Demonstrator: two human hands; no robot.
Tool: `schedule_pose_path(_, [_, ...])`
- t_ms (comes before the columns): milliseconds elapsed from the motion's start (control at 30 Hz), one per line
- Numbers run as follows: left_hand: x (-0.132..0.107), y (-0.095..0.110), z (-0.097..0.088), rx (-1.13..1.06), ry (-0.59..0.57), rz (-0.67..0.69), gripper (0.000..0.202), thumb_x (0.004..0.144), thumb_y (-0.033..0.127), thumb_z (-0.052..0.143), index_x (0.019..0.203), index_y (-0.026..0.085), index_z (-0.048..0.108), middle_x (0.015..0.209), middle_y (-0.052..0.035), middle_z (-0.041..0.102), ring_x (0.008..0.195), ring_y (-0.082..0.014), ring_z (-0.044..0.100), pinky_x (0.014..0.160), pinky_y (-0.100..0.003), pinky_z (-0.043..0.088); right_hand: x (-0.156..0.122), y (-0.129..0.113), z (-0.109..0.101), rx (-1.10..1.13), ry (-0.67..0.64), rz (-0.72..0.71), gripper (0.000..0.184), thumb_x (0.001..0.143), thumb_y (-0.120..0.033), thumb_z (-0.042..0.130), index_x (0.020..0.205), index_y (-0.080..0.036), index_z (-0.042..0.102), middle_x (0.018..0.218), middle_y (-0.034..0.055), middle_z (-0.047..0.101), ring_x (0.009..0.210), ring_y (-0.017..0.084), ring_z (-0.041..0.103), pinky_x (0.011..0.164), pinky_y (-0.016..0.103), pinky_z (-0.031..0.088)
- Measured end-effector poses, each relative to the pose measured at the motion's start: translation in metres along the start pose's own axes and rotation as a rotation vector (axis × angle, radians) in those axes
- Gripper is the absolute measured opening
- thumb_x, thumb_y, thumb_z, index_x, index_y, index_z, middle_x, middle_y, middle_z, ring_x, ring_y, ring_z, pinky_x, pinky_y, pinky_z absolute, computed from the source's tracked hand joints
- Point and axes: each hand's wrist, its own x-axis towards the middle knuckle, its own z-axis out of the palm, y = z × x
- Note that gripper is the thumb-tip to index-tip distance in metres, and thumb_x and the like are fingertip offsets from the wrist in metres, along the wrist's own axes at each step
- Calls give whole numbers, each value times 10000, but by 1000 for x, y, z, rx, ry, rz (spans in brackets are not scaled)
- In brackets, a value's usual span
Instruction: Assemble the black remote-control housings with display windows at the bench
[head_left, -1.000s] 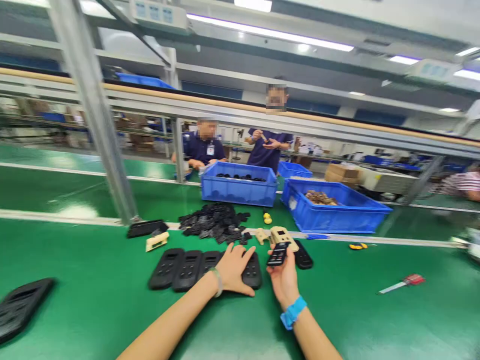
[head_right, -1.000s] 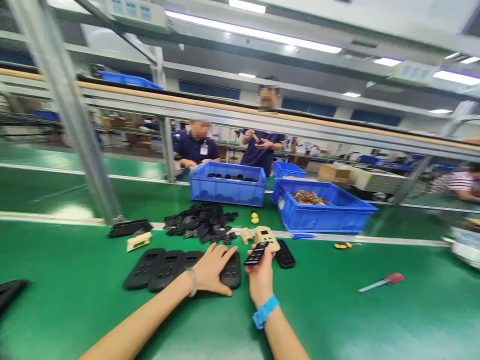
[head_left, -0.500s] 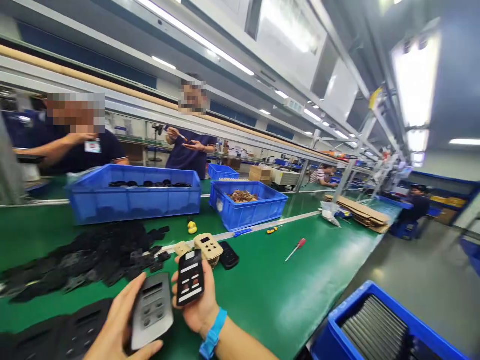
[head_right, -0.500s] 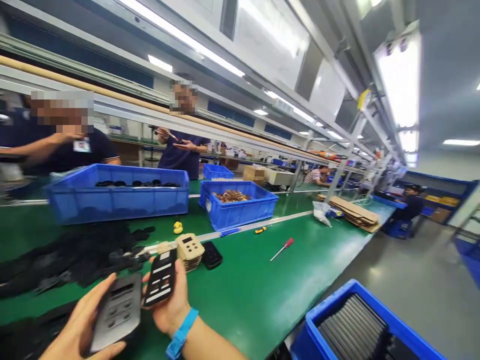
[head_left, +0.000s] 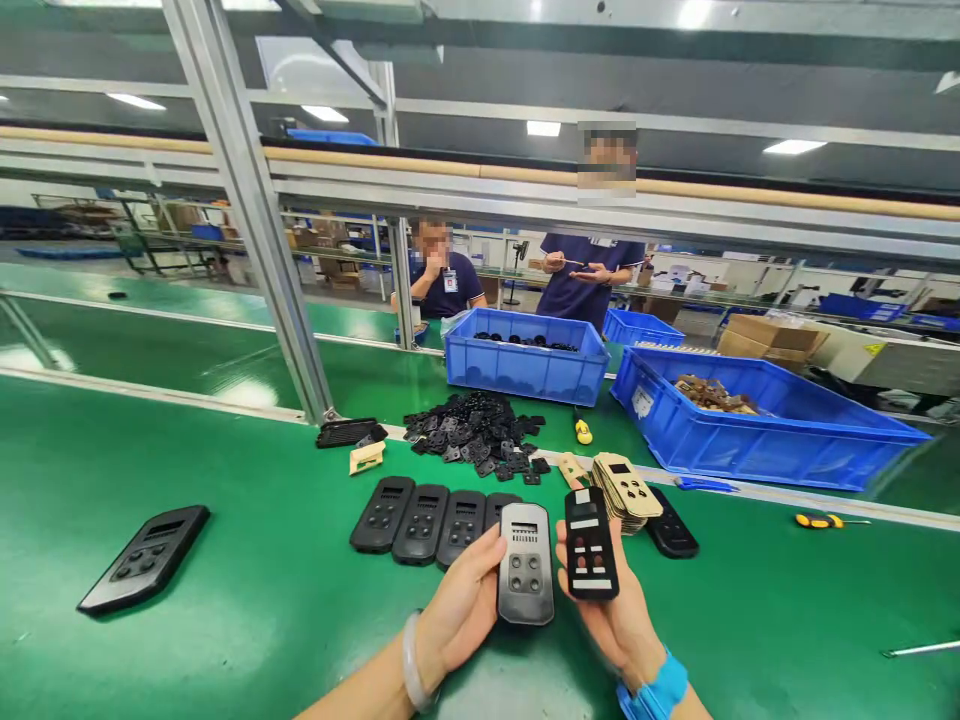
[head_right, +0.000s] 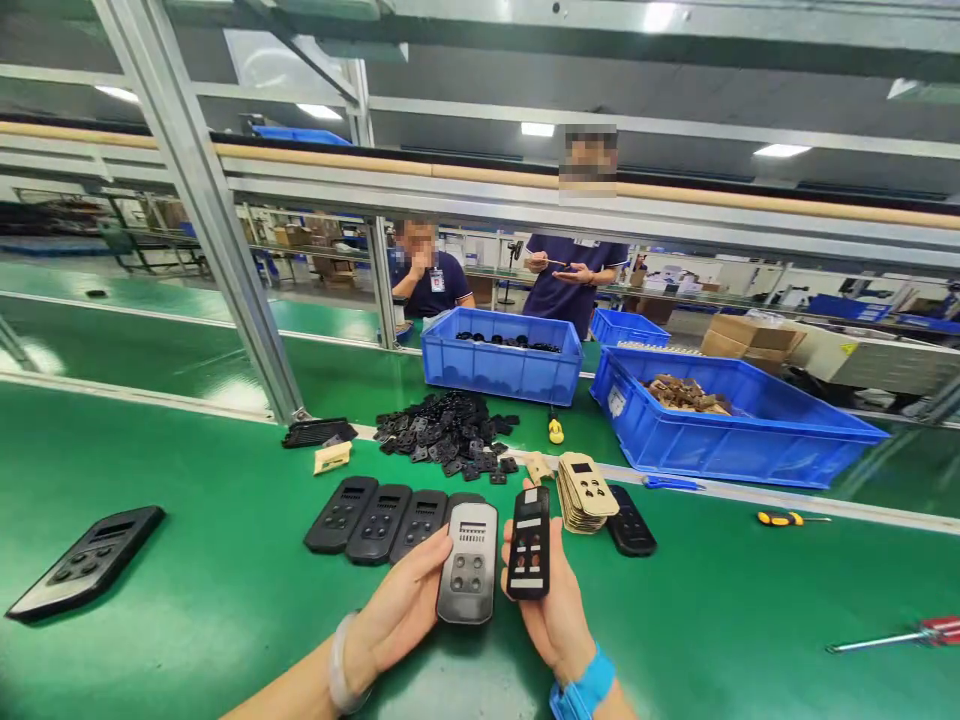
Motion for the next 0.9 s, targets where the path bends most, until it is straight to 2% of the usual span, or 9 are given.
schedule_pose_path(100, [-3,2,2,-24,-40,-6,322,880,229,609,1199,186,623,1129,-92,696,1070,-216,621,1006,-374,410,-2,-2,3,-95,38,-12,443,719,-484,795,1064,-259,633,775,-21,579,563,65,448,463,134,393])
schedule_pose_path(200, [-5,3,4,-60,-49,-36,320,886,213,594,1204,182,617,1101,-101,703,1068,-227,624,1012,-400,402,-2,-4,4,-279,89,-16,590,734,-458,789,1249,-331,530,659,-78,458,468,46,345,386,106,324])
schedule_pose_path(300, [-6,2,4,-75,-68,-63,307,909,231,555,1201,161,621,1085,-119,703,1041,-240,636,993,-409,418,-1,-4,2,-544,84,-92,581,770,-493,737,1271,-311,506,670,-83,427,428,39,299,330,111,310])
schedule_pose_path(400, [-6,1,3,-76,-81,-81,317,921,239,528,1214,154,613,1078,-126,699,992,-243,652,943,-405,455,-2,-3,-1,-735,18,-159,501,810,-490,688,1242,-297,525,765,-64,461,406,26,358,317,134,351])
schedule_pose_path(567, [-7,1,2,-96,-94,-117,330,921,236,524,1236,168,596,1080,-124,692,1006,-248,645,896,-387,480,-5,-1,-4,-797,-67,-98,481,822,-463,675,1243,-267,548,717,-74,406,375,28,397,307,147,352])
schedule_pose_path(700, [-8,0,3,-104,-60,-137,316,909,234,547,1211,164,608,1061,-122,694,990,-245,647,889,-374,472,-4,1,-4,-812,-55,-95,496,811,-450,688,1250,-260,557,737,-65,398,393,36,392,295,157,372])
schedule_pose_path(900, [-8,-2,-2,-91,-43,-163,371,904,281,567,1260,176,567,1030,-124,696,918,-246,659,778,-339,475,-4,2,0,-845,-23,-87,549,766,-464,720,1248,-235,587,709,-62,409,403,52,404,290,168,389])
